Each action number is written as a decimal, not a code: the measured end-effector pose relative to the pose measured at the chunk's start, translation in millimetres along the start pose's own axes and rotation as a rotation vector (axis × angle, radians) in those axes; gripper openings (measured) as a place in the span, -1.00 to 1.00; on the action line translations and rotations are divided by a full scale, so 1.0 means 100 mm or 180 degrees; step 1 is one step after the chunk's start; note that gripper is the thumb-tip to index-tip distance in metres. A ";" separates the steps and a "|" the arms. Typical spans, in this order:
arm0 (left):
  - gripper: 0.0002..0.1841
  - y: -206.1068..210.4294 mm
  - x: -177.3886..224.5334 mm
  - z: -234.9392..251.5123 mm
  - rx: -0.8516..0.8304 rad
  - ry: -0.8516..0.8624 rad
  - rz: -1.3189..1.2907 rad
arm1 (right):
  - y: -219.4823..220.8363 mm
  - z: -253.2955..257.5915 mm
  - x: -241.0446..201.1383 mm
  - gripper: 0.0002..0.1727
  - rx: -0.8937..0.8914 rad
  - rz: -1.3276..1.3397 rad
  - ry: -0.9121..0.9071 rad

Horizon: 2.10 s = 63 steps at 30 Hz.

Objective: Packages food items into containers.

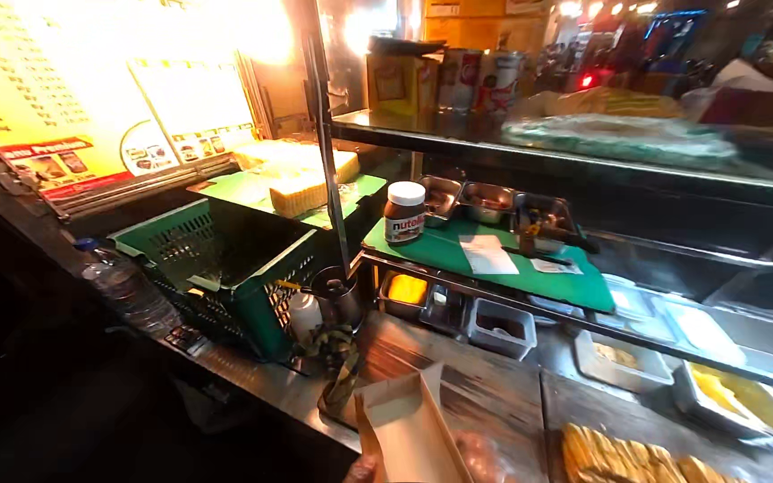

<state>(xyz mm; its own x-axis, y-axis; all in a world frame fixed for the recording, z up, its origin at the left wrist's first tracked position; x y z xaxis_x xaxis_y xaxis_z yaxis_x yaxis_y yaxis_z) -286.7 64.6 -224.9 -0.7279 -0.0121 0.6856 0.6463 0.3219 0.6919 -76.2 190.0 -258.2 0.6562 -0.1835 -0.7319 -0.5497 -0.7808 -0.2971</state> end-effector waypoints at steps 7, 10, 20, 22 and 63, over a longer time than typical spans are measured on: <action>-0.27 -0.60 0.57 1.48 0.0409 -0.0139 0.6747 | -1.62 1.74 -1.46 -0.44 0.0376 -0.1748 -0.0059; -0.25 -0.59 0.70 1.77 0.0322 -0.0491 0.7090 | -1.46 2.22 -1.63 -0.45 0.0437 -0.1129 -0.0343; -0.36 1.04 -0.23 0.56 -0.2138 0.0604 0.4984 | -0.44 0.03 -1.18 -0.57 0.1159 -0.0198 -0.1763; -0.58 1.28 -0.70 0.41 -0.2703 0.0346 0.4844 | -0.59 -0.27 -0.69 -0.57 0.1024 0.0149 -0.1498; -0.71 1.16 -0.45 0.98 -0.0199 0.0259 0.3893 | -2.96 -1.07 1.66 -0.72 -0.0143 0.2434 -0.0344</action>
<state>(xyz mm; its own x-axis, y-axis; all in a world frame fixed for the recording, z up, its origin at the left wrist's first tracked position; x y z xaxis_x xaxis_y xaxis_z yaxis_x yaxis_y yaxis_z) -201.4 194.8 -197.7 0.3808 0.2062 0.9014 0.9050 0.1168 -0.4090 251.0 326.6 -226.5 0.0473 -0.6240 -0.7800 -0.8067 -0.4843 0.3386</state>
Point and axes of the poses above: each hand's wrist, its own z-axis towards the middle knuckle, its own y-axis out of the palm, x = y × z, the point moved 9 cm from there along z, towards the middle knuckle, and after that the axes turned 14 degrees about -x, right-handed, at the moved point
